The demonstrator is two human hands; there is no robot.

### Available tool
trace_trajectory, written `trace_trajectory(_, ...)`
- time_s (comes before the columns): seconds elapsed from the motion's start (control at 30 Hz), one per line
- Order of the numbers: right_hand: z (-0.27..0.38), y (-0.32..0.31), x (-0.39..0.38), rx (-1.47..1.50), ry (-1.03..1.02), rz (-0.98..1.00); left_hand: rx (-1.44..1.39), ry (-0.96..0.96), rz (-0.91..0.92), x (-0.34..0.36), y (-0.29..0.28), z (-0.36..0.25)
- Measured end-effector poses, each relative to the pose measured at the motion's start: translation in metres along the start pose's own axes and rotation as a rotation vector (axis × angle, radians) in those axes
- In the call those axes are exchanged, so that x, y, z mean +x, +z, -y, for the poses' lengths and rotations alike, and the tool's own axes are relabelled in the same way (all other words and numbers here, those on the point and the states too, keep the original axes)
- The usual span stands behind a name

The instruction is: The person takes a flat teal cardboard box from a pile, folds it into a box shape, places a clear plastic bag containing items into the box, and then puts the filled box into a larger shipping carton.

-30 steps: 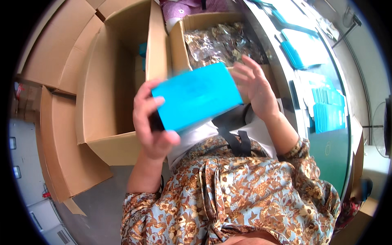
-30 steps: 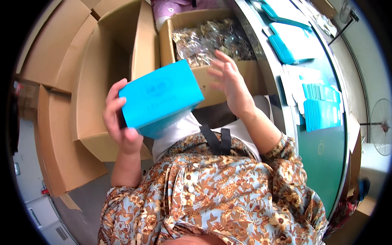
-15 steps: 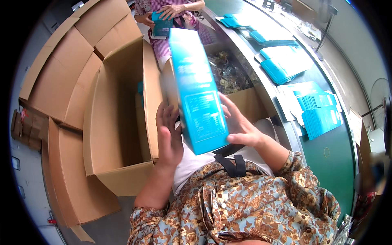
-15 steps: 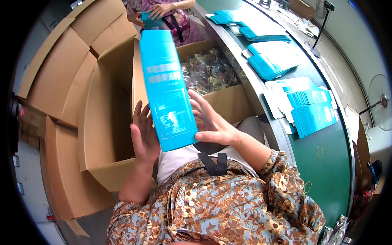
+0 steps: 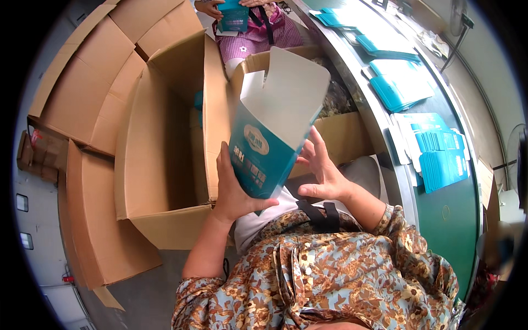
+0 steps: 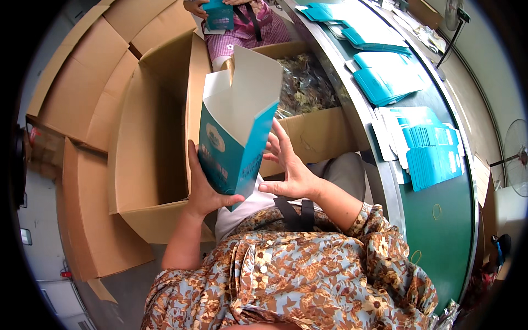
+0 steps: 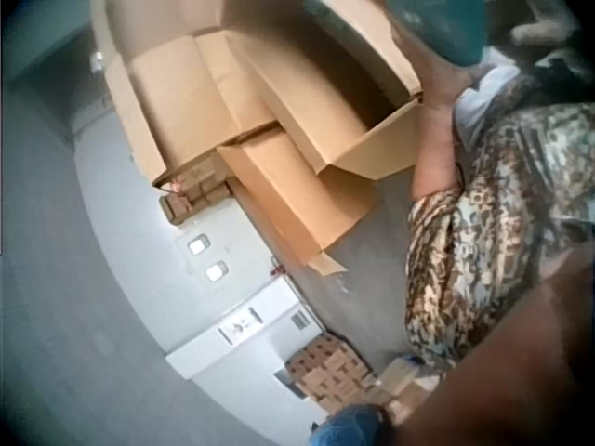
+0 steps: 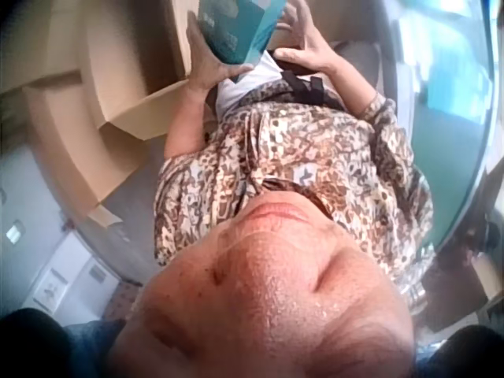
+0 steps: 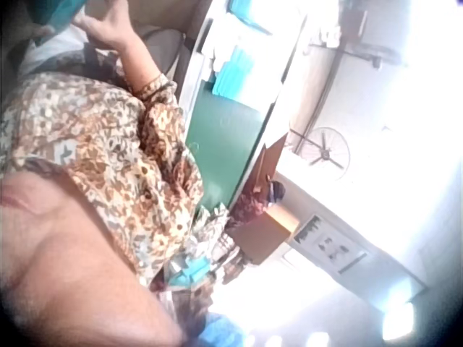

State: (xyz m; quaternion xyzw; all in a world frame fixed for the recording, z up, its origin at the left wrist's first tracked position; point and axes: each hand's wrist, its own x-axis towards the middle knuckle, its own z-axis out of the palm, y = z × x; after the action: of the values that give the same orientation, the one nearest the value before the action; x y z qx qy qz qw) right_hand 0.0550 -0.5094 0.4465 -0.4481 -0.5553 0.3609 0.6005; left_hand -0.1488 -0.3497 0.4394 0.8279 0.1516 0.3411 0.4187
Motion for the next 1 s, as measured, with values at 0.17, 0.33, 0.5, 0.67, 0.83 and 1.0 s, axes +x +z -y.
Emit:
trace_trajectory(0.17, -0.027, 0.012, -0.017, 0.220, 0.392, 0.040, 0.693, 0.162, 0.081, -0.019, -0.016, 0.003)
trace_trajectory(0.33, -0.045, -0.007, -0.063, -0.420, 0.175, -0.461, 0.792, 0.106, 0.247, -0.032, -0.002, 0.000)
trace_trajectory(0.5, 0.017, -0.021, -0.033, -0.920, -0.132, -0.186, 0.763, 0.111, 0.281, -0.028, 0.004, 0.004)
trace_trajectory(0.67, -0.035, -0.003, -0.043, -0.340, 0.244, 0.085, 0.701, 0.182, 0.483, -0.047, -0.009, 0.003)
trace_trajectory(0.83, -0.049, 0.014, -0.060, -0.377, 0.132, 0.053, 0.684, 0.123, 0.522, -0.042, -0.004, -0.024)
trace_trajectory(1.0, -0.027, 0.005, -0.032, -0.222, 0.048, 0.052, 0.703, 0.133, 0.502, -0.023, 0.021, -0.032)
